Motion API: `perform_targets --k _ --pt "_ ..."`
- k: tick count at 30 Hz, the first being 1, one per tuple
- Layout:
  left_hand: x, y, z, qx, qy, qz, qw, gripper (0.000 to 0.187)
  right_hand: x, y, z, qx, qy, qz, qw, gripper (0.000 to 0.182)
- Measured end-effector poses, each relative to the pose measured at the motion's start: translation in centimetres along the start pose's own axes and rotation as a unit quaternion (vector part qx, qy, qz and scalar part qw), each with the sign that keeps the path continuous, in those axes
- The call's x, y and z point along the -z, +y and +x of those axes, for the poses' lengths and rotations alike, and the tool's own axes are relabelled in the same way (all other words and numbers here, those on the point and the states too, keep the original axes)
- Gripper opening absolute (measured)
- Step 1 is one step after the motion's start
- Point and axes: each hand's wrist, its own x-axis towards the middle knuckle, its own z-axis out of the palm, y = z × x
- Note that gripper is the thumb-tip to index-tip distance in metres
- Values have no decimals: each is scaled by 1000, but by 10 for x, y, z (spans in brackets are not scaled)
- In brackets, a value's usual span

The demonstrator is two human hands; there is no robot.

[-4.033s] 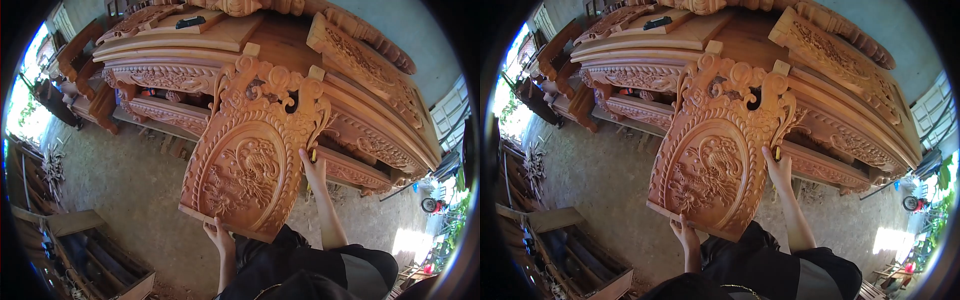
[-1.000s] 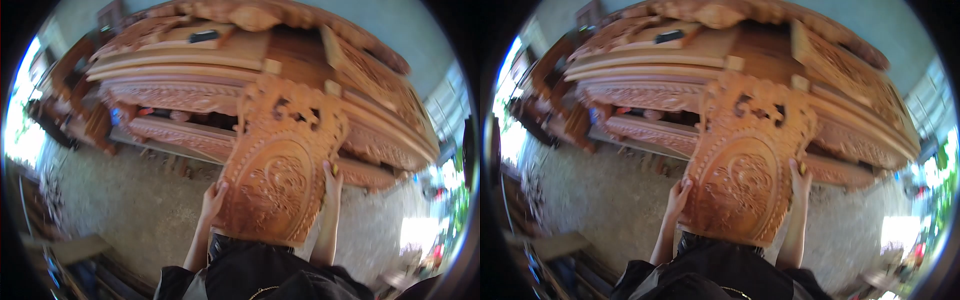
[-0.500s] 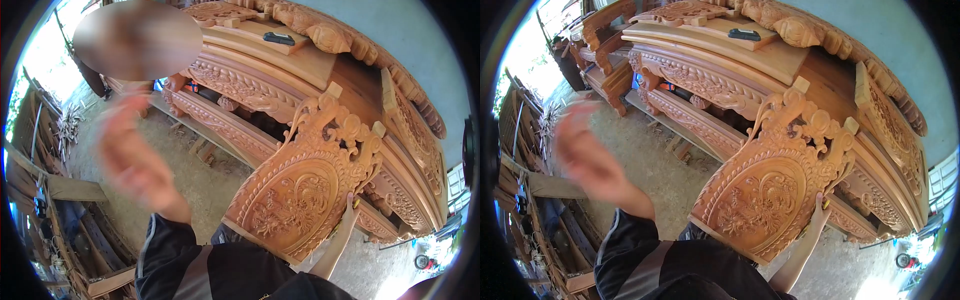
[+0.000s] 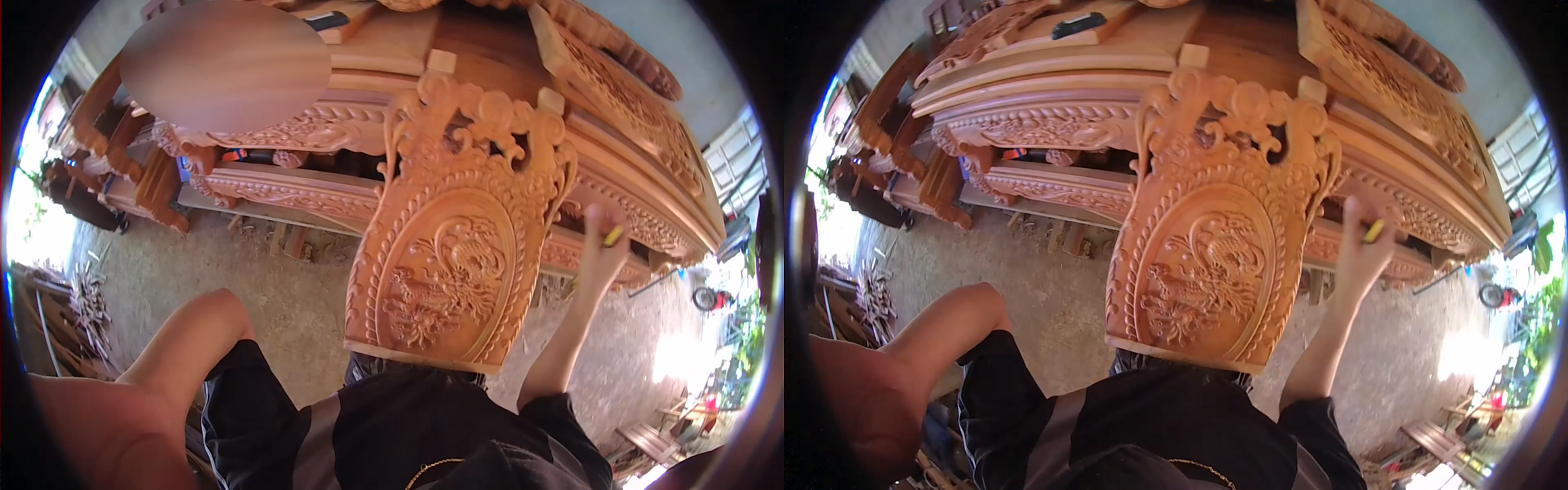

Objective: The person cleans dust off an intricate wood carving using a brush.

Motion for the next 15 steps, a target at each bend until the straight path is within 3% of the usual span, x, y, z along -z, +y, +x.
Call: perform_targets --k 2,4,5,9,11,15 --pt "-8 -1 -3 5 -4 -12 1000 82 30 -29 18 -45 14 99 994 41" --pt "-14 -2 -5 4 -10 -27 1000 81 55 -58 34 123 15 382 916 33" --pt "-16 -3 -5 3 -12 -35 999 81 72 -70 43 216 37 346 912 45" --pt "-27 -7 -9 9 -16 -61 998 79 132 -127 53 403 14 456 793 44" --pt "-32 -12 -12 19 -19 -74 997 79 152 -150 54 446 3 477 758 44" --pt "-36 -16 -20 6 -10 -86 996 77 172 -160 42 480 9 470 741 44"
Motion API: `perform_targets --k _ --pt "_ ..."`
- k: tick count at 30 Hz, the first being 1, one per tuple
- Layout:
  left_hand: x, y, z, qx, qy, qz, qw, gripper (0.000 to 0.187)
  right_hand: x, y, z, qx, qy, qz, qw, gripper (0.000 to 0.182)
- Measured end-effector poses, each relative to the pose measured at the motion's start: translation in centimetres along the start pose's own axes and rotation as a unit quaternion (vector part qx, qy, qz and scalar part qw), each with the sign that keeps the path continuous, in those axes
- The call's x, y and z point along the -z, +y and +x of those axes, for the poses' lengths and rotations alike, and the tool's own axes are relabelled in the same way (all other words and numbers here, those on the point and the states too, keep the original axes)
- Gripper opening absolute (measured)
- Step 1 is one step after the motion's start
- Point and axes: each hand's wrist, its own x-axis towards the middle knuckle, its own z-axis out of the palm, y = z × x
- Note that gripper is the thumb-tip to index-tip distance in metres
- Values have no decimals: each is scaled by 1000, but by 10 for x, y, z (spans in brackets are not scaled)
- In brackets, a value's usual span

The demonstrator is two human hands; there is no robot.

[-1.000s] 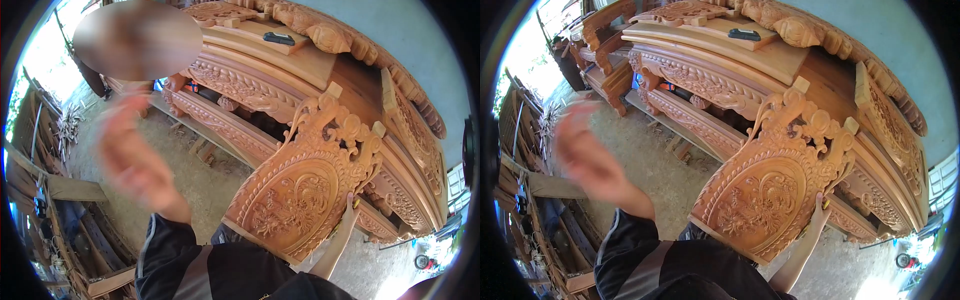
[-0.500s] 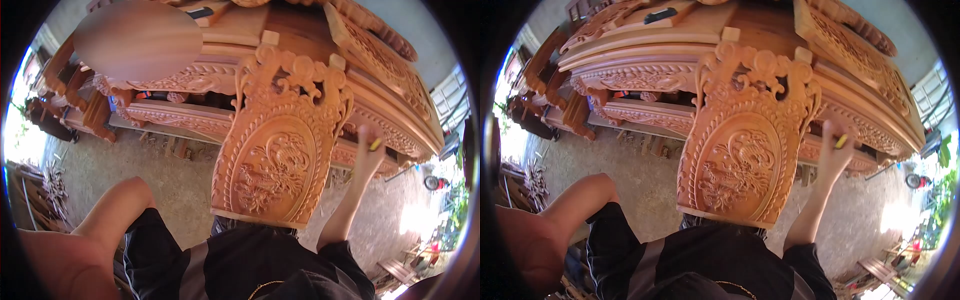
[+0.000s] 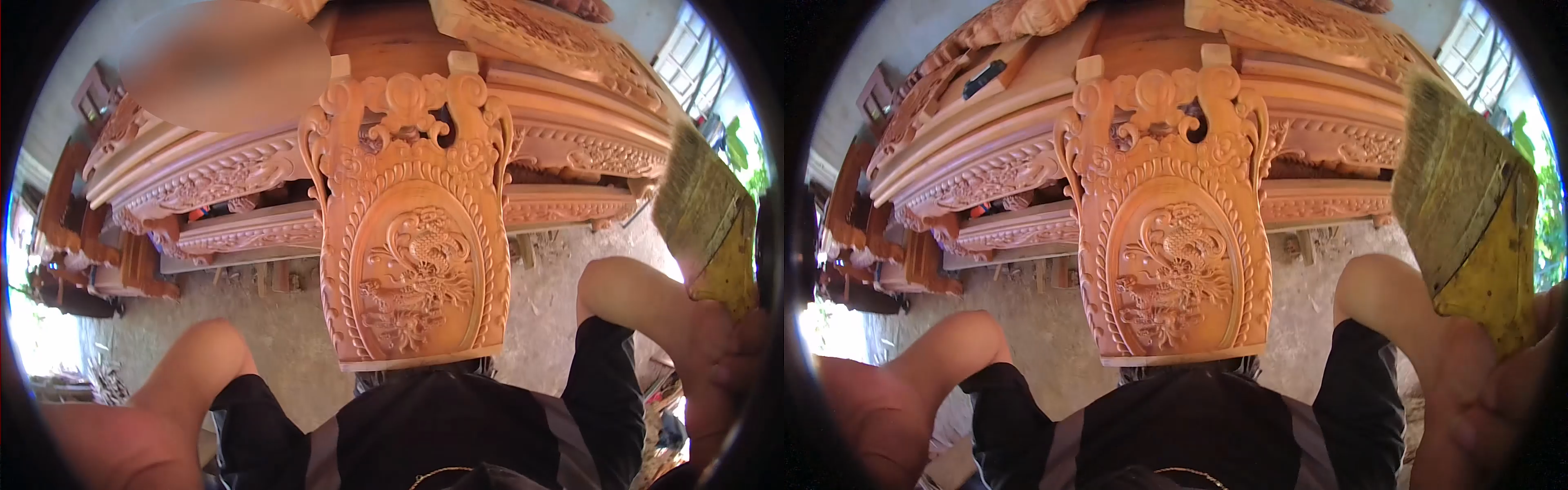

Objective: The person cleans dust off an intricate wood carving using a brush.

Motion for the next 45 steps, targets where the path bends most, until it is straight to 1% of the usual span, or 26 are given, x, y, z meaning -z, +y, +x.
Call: perform_targets --k 9,16,32,45 --pt "-11 -5 -21 -2 12 5 1000 74 9 -5 -14 21 6 -19 1000 43" --pt "-18 -5 -38 -30 18 4 999 72 11 0 -31 50 3 -7 999 42" --pt "-5 -3 -41 -2 17 -4 1000 67 -4 -9 -32 28 -1 -22 999 41" --pt "-2 18 -12 -29 -6 2 1000 63 -2 -13 -24 6 -1 -4 1000 41"
